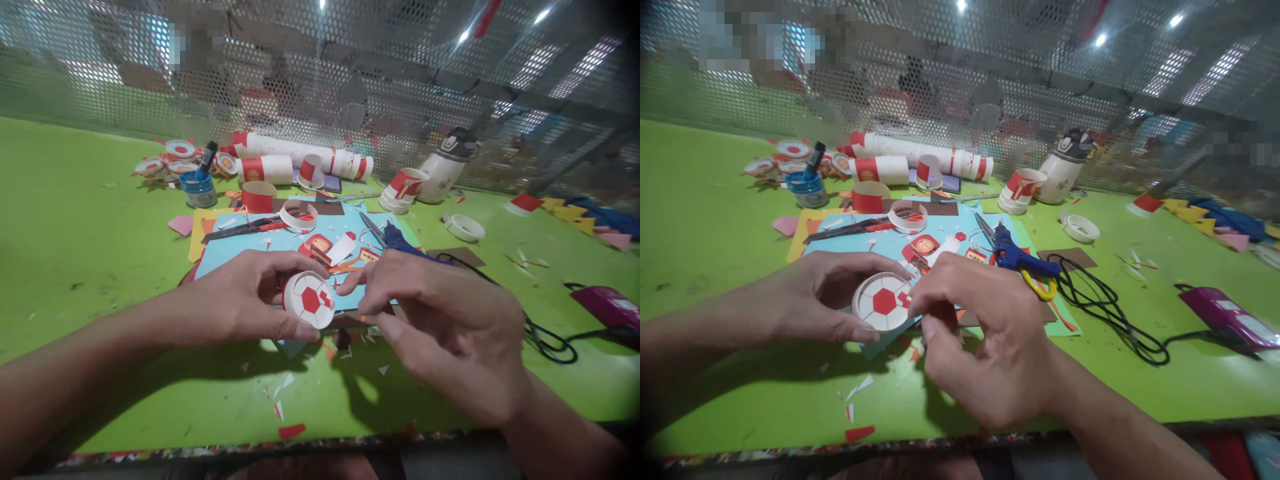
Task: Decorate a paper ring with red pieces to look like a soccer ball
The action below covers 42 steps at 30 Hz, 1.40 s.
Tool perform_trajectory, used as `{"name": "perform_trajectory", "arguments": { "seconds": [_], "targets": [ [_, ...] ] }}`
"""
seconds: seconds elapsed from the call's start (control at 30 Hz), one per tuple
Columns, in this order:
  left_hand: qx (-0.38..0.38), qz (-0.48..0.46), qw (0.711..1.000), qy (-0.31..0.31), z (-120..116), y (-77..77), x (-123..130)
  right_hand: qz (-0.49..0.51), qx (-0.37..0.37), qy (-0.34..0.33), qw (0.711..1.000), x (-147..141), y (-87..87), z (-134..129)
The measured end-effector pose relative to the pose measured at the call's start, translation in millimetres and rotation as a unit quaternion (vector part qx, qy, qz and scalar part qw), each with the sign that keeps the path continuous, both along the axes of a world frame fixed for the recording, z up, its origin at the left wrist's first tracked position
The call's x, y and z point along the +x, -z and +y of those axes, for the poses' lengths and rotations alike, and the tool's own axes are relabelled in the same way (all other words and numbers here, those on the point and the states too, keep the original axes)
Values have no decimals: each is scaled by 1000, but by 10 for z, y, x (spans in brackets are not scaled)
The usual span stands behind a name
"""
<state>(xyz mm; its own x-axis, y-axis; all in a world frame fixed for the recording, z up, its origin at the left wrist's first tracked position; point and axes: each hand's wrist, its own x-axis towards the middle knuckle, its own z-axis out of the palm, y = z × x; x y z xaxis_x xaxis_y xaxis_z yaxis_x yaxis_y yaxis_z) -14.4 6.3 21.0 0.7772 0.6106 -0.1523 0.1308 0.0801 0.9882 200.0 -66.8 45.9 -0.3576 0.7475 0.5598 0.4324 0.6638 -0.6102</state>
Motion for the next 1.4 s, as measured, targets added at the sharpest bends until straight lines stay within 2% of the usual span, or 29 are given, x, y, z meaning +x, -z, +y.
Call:
{"name": "perform_trajectory", "arguments": {
  "seconds": [0.2, 0.4, 0.57, 0.83, 0.93, 1.07, 1.3, 1.4],
  "targets": [
    [-16, -4, 1000, 3, -25, -10, 53, -127, 39, -52, 990, 41, 52, 12],
    [-15, -10, 1000, 1, -38, -11, 86, -224, 91, -42, 970, 48, 55, -41],
    [70, 23, 997, 15, -28, 32, 56, -284, 97, -82, 950, 2, 50, -59],
    [196, 79, 977, 6, -23, 26, 68, -340, 103, -109, 928, -49, 183, -69],
    [216, 74, 974, 15, -21, 28, 71, -338, 92, -109, 930, -39, 207, -92],
    [240, 69, 968, -14, -28, 49, 72, -312, 63, -99, 943, -30, 200, -120],
    [236, 74, 967, -53, -39, 61, 80, -254, 25, -54, 965, -48, 71, -106],
    [220, 56, 973, -44, -35, 55, 73, -218, 17, -16, 976, -58, 6, -104]
  ]
}}
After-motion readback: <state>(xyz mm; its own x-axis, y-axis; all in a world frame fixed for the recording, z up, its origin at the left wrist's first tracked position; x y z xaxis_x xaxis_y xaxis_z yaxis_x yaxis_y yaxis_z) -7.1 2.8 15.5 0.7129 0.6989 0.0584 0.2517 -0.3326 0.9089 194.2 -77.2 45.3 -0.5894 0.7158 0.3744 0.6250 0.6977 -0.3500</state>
